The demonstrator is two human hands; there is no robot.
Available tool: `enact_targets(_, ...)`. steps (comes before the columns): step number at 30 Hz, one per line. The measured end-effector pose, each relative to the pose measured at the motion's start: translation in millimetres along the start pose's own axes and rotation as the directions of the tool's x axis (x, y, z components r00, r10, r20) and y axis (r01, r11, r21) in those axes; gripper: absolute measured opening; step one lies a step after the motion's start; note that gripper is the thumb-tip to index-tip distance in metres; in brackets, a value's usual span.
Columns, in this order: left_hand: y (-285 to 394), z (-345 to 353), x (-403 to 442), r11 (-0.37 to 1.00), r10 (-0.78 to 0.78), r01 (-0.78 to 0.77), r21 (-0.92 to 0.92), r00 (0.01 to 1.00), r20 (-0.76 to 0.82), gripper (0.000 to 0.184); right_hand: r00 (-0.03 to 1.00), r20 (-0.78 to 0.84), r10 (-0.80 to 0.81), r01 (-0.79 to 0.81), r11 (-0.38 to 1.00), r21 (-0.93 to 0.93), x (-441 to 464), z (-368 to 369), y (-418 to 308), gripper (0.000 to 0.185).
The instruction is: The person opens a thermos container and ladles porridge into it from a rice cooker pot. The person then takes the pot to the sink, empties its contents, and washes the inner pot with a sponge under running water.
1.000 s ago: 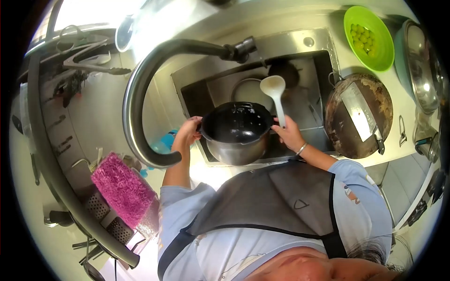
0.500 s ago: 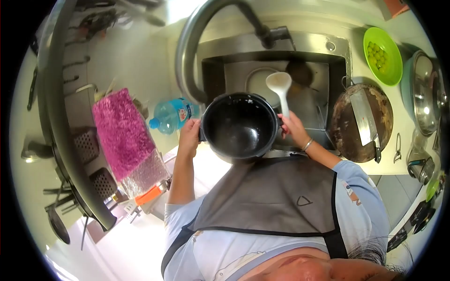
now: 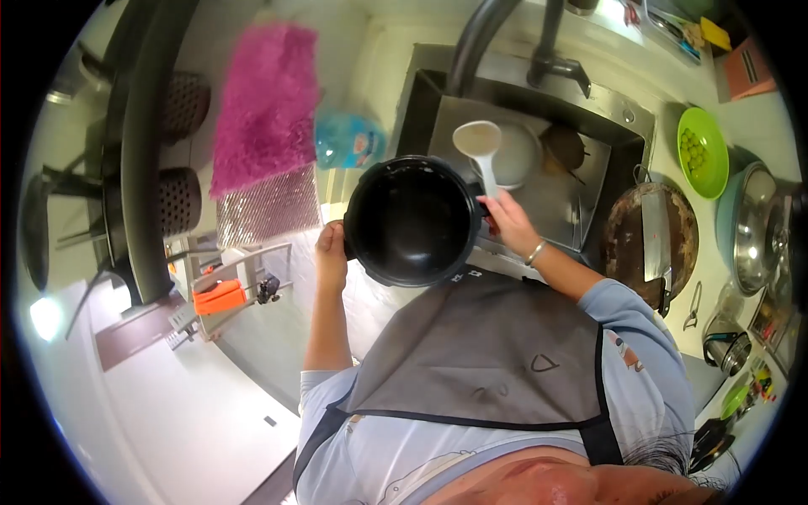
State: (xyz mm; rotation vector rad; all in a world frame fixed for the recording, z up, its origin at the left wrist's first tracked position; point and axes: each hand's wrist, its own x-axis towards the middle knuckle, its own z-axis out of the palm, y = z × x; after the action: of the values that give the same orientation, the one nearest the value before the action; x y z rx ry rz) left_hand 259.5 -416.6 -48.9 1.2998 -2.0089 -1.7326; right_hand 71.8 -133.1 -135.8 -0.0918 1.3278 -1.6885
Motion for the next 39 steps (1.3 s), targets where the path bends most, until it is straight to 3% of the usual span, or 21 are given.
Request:
enact_targets(5,-32,-27,-15,0.996,0.018,-0.027,-0.083,0.995,-0.103,0.026,0.983,0.142,-0.114,0.153,0.938,-0.312,4,27,-6,0.023)
enact_targets(8,-38,-37,-18,0.993,0.024,-0.036,-0.11,0.994,-0.11,0.027,0.982,0.175,-0.068,0.121,0.94,-0.319,2,35,-14,0.023)
enact_targets(11,-42,-41,-16,0.992,0.041,-0.055,-0.11,0.991,-0.127,0.028,0.964,0.201,-0.171,0.252,0.826,-0.504,-5,33,-20,0.02)
enact_targets(14,-52,-46,-16,0.994,0.025,-0.041,-0.099,0.988,-0.152,0.028,0.95,0.167,-0.266,0.312,0.75,-0.583,-22,30,-38,0.018)
enact_targets(17,-60,-49,-17,0.995,0.03,-0.046,-0.084,0.984,-0.177,0.027,0.946,0.09,-0.31,0.308,0.783,-0.54,-25,9,-39,0.018)
enact_targets(20,-71,-59,-18,0.991,0.04,-0.062,-0.12,0.984,-0.174,0.026,0.979,-0.072,-0.19,0.123,0.837,-0.533,-9,-37,-28,0.017)
enact_targets(23,-72,-63,-19,0.987,0.02,-0.046,-0.157,0.986,-0.163,0.025,0.898,-0.176,-0.404,0.062,0.511,-0.857,9,-64,-16,0.015)
enact_targets(26,-80,-66,-17,0.985,0.063,-0.091,-0.147,0.981,-0.183,0.025,0.881,-0.169,-0.441,-0.057,0.256,-0.965,28,-72,-12,0.014)
enact_targets(30,-73,-63,-24,0.991,0.028,-0.051,-0.12,0.983,-0.183,0.026,0.906,-0.248,-0.343,-0.205,0.156,-0.966,63,-85,7,0.015)
enact_targets(36,-69,-63,-27,0.995,0.015,-0.03,-0.099,0.989,-0.148,0.026,0.907,-0.329,-0.261,-0.266,0.25,-0.931,100,-121,61,0.023)
enact_targets(38,-68,-65,-26,0.996,0.014,-0.026,-0.087,0.991,-0.133,0.027,0.884,-0.458,0.098,-0.409,0.636,-0.654,104,-128,65,0.03)
enact_targets(39,-68,-65,-26,0.997,0.014,-0.025,-0.077,0.99,-0.137,0.026,0.849,-0.444,0.286,-0.486,0.752,-0.445,105,-129,65,0.034)
